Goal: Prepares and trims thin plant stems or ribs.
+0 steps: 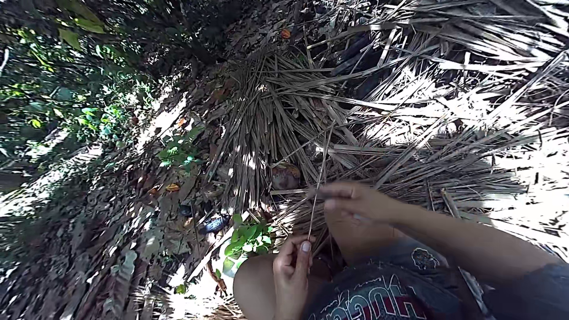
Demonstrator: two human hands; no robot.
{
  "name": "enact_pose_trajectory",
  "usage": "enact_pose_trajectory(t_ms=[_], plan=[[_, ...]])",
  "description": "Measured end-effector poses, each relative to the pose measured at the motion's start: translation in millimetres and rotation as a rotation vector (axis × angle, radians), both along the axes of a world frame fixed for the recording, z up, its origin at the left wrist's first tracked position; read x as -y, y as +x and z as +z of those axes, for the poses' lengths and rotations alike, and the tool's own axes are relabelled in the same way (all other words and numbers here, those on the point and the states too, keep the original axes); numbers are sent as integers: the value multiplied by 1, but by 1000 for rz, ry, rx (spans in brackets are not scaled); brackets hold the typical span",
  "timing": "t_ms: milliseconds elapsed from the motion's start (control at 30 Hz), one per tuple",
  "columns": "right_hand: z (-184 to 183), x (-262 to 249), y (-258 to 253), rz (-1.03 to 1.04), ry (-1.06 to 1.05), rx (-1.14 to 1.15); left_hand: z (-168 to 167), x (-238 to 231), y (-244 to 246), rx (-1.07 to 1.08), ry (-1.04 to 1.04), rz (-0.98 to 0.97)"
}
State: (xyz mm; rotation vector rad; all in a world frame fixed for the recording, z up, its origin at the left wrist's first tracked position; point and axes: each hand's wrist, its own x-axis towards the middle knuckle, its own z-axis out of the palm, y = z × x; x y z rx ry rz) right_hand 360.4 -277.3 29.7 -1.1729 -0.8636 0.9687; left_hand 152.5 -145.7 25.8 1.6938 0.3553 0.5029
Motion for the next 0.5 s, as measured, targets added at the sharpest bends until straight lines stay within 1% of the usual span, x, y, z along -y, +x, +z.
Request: enact_pose_trajectory(t_ms=[67, 100, 133, 167, 200, 267, 300, 333, 367, 400, 433, 500], plan=[[7, 0, 33, -248, 111, -60, -3, 1, -5, -12, 21, -1], [9, 0, 42, -318, 154, -91, -3, 2, -6, -15, 35, 6], [10, 0, 42, -318, 157, -116, -4, 2, -5, -17, 51, 20], [11, 0, 35, -243, 121, -123, -3, 2, -4, -13, 64, 34], [11, 1, 20, -117, 65, -109, -3, 2, -2, -3, 71, 47], [2, -1, -13, 199, 13, -112, 0, 2, 1, 14, 81, 65], [-2, -3, -24, 315, 0, -166, 1, 3, 2, 18, 86, 67], [-3, -5, -25, 360, -13, -193, 3, 2, 1, 17, 106, 67], [-1, -5, -17, 328, -21, -186, 4, 1, 0, 8, 143, 65], [6, -2, -1, 240, -22, -164, 4, -1, -3, -3, 196, 65], [12, 0, 18, 114, 4, -155, 3, -2, -5, -11, 245, 69], [19, 6, 57, -184, 137, -202, 0, -5, -11, -21, 302, 86]])
